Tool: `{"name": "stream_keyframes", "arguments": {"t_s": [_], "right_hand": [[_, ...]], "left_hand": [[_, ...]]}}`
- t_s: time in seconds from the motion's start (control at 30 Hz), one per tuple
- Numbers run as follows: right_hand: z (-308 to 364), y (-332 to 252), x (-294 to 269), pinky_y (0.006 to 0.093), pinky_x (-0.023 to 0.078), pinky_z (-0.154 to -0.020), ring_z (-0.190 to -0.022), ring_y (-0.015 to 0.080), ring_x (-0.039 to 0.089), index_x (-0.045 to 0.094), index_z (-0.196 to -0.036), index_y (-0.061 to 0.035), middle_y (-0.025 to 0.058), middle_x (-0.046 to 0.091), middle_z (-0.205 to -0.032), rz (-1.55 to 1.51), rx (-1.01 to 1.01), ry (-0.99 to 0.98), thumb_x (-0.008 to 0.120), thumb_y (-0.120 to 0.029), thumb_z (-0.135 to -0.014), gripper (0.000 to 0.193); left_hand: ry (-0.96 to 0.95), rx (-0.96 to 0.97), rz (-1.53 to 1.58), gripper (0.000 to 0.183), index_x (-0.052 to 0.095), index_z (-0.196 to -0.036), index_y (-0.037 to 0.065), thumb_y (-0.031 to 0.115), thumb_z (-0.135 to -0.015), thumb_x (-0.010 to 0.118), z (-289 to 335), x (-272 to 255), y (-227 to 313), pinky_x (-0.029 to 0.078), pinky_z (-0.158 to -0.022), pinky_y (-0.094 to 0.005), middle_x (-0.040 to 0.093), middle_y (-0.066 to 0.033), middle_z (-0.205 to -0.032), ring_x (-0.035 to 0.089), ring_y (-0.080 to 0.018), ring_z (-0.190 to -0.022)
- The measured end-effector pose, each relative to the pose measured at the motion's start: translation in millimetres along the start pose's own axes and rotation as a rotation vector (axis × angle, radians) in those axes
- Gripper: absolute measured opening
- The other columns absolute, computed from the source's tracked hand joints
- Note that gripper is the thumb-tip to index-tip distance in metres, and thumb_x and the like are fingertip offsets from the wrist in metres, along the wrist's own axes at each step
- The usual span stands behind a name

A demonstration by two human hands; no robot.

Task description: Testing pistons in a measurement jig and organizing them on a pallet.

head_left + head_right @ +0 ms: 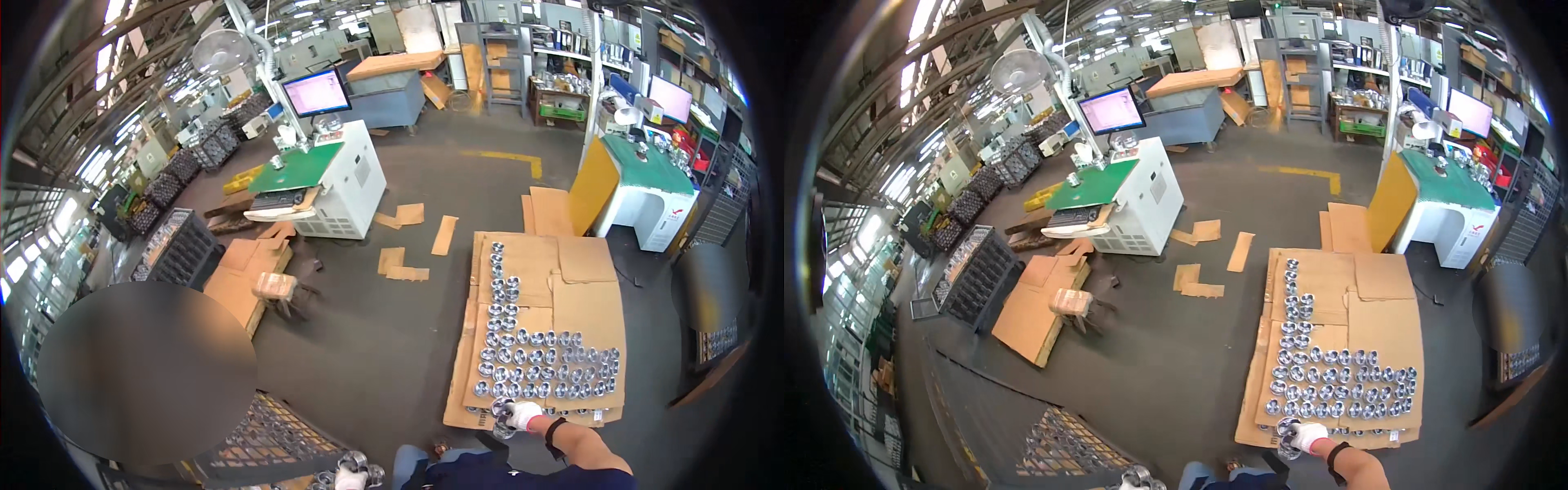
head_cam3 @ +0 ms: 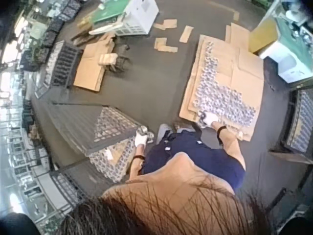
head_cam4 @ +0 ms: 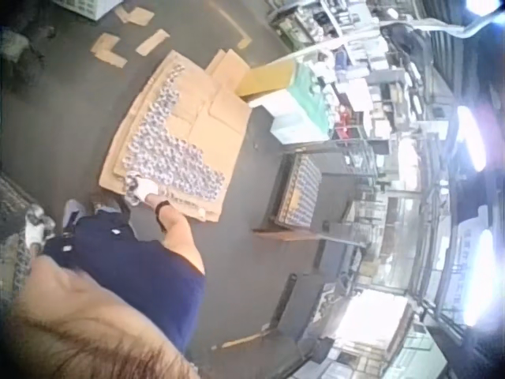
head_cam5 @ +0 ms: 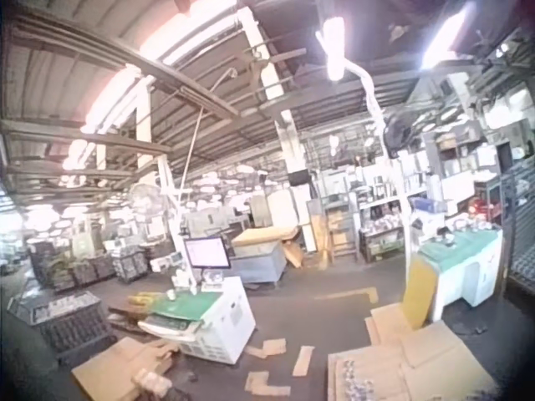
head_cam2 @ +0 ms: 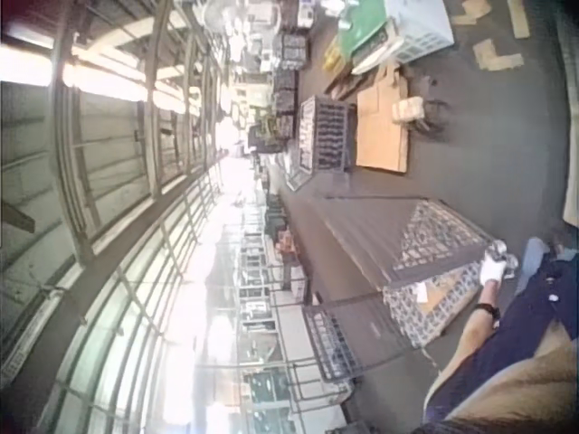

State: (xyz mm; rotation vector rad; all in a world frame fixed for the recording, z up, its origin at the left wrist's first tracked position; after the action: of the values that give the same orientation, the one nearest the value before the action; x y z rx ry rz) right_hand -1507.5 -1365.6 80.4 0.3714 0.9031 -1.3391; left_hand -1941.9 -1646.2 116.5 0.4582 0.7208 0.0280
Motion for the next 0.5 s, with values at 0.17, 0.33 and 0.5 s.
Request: {"name": "stream_keyframes", "arguments": {"t_s": [0.17, 0.33, 0.5], "right_hand": [[-50.7, -69.9, -75.1, 0.0462, 0.054, -0.079, -0.088, 0.0344, 0.069, 0.07, -0.111, -0.0182, 0.0149, 0.072, -0.093, -0.098, -0.143, 0.278, 0.066, -0.041, -0.08, 0.039], [-114.1, -88.1, -104.0, 0.0449, 0.055, -0.079, -0.09, 0.0325, 0.069, 0.071, -0.11, -0.0214, 0.0135, 0.072, -0.093, -0.053, 0.008, 0.246, 0.066, -0.044, -0.079, 0.04], [-183.7, -103.1, -155.7, 0.0439, 0.055, -0.079, -0.091, 0.0317, 0.071, 0.071, -0.108, -0.021, 0.0135, 0.073, -0.098, -0.075, 0.199, 0.065, 0.066, -0.049, -0.079, 0.041]], "left_hand": [[0.142, -0.056, -0.488, 0.072, 0.065, -0.126, 0.016, 0.043, -0.062, 0.083, -139.6, -54.1, 88.2, 0.051, -0.101, -0.0379, 0.067, -0.0141, -0.125, 0.065, -0.0296, -0.116], [-0.072, 0.241, -0.527, 0.053, 0.051, -0.13, 0.007, 0.034, -0.086, 0.065, -215.9, -99.0, 173.7, 0.053, -0.088, -0.0418, 0.059, -0.0195, -0.125, 0.062, -0.032, -0.111], [-0.274, 0.425, -0.719, 0.034, 0.068, -0.108, 0.006, 0.033, -0.088, 0.062, -333.4, -133.8, 247.2, 0.055, -0.086, -0.0416, 0.069, -0.018, -0.112, 0.068, -0.0325, -0.105]]}}
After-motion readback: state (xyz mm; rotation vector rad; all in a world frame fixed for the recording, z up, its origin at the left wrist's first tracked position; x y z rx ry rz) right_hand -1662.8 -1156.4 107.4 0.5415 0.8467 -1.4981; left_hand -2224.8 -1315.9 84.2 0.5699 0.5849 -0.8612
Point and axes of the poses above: each hand's wrist, its own z-axis away from the middle knuckle, its own x-axis out of the palm, y = z × x, the point moved 1 cm from there along -z, towards the middle knuckle
